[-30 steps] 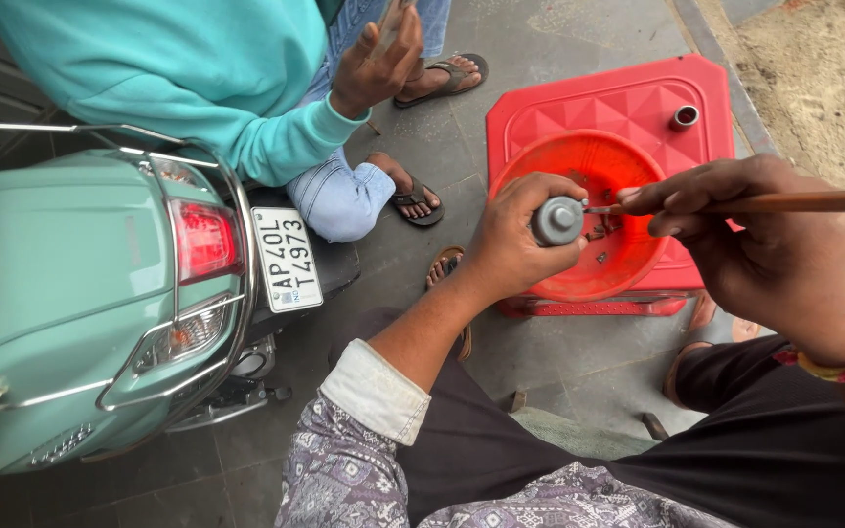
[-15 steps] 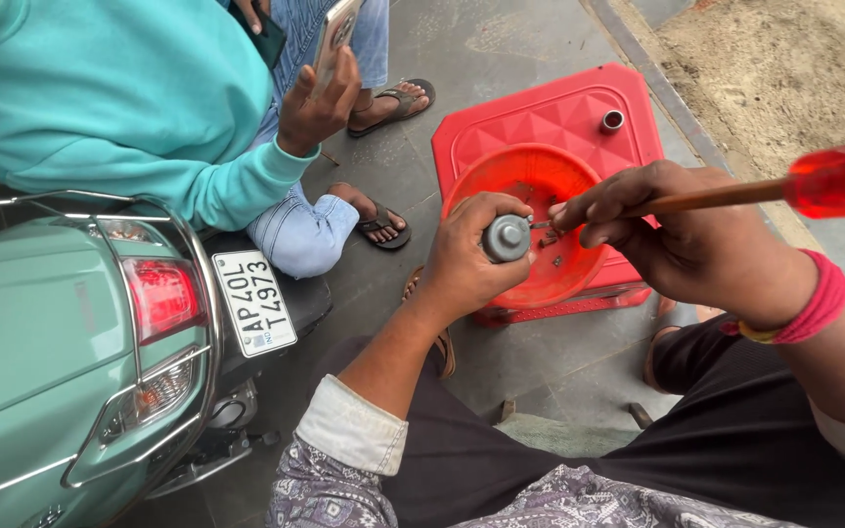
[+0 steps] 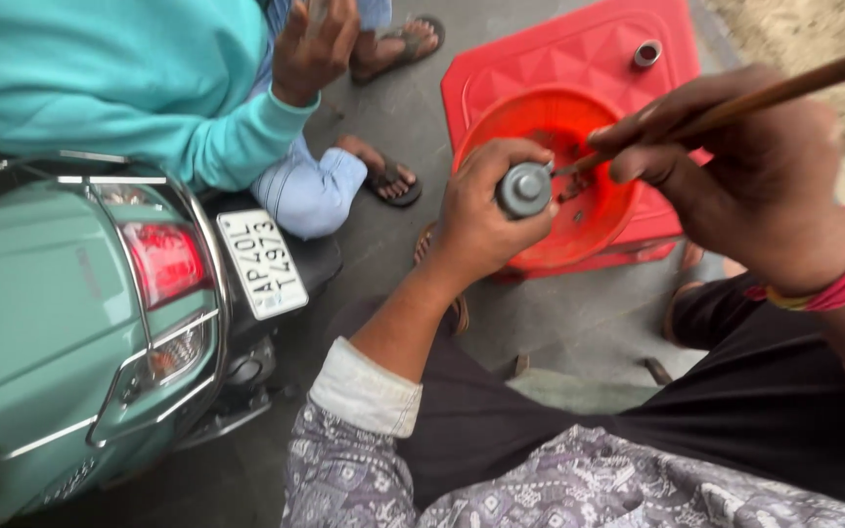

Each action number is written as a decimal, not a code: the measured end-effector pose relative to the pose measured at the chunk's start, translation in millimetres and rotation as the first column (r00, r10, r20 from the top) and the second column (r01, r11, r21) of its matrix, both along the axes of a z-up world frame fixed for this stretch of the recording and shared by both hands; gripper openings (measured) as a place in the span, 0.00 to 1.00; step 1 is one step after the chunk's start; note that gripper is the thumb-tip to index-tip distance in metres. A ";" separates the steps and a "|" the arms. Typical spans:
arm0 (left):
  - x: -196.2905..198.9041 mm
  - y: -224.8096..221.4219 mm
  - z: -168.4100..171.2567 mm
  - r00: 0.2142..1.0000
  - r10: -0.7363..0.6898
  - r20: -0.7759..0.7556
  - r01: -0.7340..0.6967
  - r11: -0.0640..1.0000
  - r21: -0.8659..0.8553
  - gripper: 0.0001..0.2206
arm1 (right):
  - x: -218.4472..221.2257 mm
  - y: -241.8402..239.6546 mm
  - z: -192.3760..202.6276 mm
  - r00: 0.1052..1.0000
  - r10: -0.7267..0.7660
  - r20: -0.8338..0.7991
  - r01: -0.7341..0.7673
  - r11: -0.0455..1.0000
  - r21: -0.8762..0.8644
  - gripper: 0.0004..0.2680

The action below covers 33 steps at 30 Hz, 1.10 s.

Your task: Inspecting and cleaning a motorcycle carburetor component over a plastic bucket.

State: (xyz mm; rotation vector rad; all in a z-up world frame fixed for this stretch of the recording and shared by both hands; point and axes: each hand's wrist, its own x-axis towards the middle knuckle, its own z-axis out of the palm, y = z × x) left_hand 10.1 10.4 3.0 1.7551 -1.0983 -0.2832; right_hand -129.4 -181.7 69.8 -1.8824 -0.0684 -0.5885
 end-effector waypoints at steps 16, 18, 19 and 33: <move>2.8 0.3 -0.6 0.991 -0.057 -0.118 0.055 0.998 -0.019 0.21 | 2.9 0.5 2.2 0.999 -0.043 0.007 0.043 0.998 -0.045 0.12; 2.8 0.3 -1.7 0.986 -0.069 -0.152 0.067 0.998 -0.019 0.21 | -0.6 -1.5 2.3 0.997 -0.054 -0.046 0.051 0.996 -0.071 0.11; 3.1 0.3 -2.3 0.980 -0.082 -0.183 0.079 0.997 -0.022 0.21 | -2.3 -2.3 2.1 0.993 -0.067 -0.095 0.058 0.994 -0.097 0.10; 0.9 1.0 -4.7 0.960 -0.129 -0.249 0.120 0.992 -0.049 0.21 | 5.1 -4.3 -5.1 0.999 -0.011 0.040 0.014 0.996 -0.091 0.12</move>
